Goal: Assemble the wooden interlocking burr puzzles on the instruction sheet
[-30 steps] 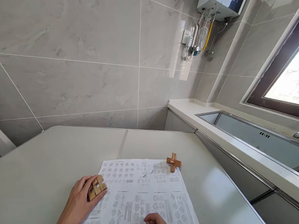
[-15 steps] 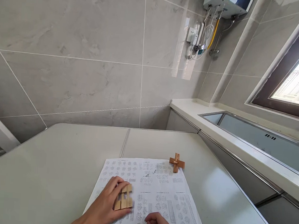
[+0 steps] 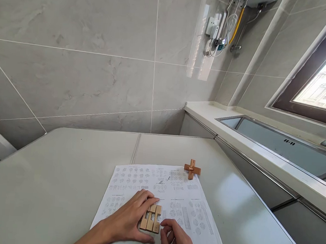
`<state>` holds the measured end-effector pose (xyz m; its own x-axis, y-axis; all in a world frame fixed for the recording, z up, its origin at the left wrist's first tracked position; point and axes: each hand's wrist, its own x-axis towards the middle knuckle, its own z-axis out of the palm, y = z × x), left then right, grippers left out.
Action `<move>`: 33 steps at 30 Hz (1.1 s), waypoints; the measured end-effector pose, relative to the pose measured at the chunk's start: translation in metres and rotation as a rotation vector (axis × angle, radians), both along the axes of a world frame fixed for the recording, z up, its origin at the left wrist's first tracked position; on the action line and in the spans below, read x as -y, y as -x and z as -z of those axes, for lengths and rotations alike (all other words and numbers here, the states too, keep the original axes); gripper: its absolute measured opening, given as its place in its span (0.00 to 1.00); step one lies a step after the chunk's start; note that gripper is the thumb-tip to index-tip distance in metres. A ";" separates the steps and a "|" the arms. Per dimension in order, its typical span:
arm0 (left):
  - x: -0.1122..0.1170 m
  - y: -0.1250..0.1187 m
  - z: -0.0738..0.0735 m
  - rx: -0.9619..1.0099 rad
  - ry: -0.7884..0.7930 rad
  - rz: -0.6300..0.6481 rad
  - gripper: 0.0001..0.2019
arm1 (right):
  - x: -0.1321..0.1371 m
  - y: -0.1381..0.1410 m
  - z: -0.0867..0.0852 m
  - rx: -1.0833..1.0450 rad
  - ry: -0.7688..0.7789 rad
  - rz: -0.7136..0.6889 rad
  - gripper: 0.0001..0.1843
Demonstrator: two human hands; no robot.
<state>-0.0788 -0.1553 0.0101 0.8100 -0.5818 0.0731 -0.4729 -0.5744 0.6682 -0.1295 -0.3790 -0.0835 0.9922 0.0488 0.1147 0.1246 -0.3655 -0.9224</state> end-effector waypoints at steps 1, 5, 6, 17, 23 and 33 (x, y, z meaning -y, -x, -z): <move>-0.004 -0.002 -0.003 0.007 -0.008 0.000 0.47 | -0.001 0.000 -0.002 0.011 0.004 0.002 0.36; -0.020 -0.010 -0.014 0.027 -0.044 -0.042 0.37 | -0.005 0.000 -0.006 0.038 0.041 -0.005 0.37; -0.023 -0.011 -0.015 0.003 -0.034 -0.035 0.33 | -0.006 -0.001 -0.006 0.052 0.062 -0.002 0.38; -0.018 -0.007 -0.012 -0.422 0.399 -0.058 0.36 | -0.014 -0.003 -0.009 0.096 0.149 0.094 0.36; -0.015 -0.005 -0.009 -0.466 0.455 -0.116 0.36 | -0.014 -0.002 -0.009 -0.008 -0.241 0.134 0.39; -0.003 0.005 -0.008 -0.446 0.408 -0.076 0.35 | -0.017 0.001 -0.013 0.208 -0.170 0.059 0.30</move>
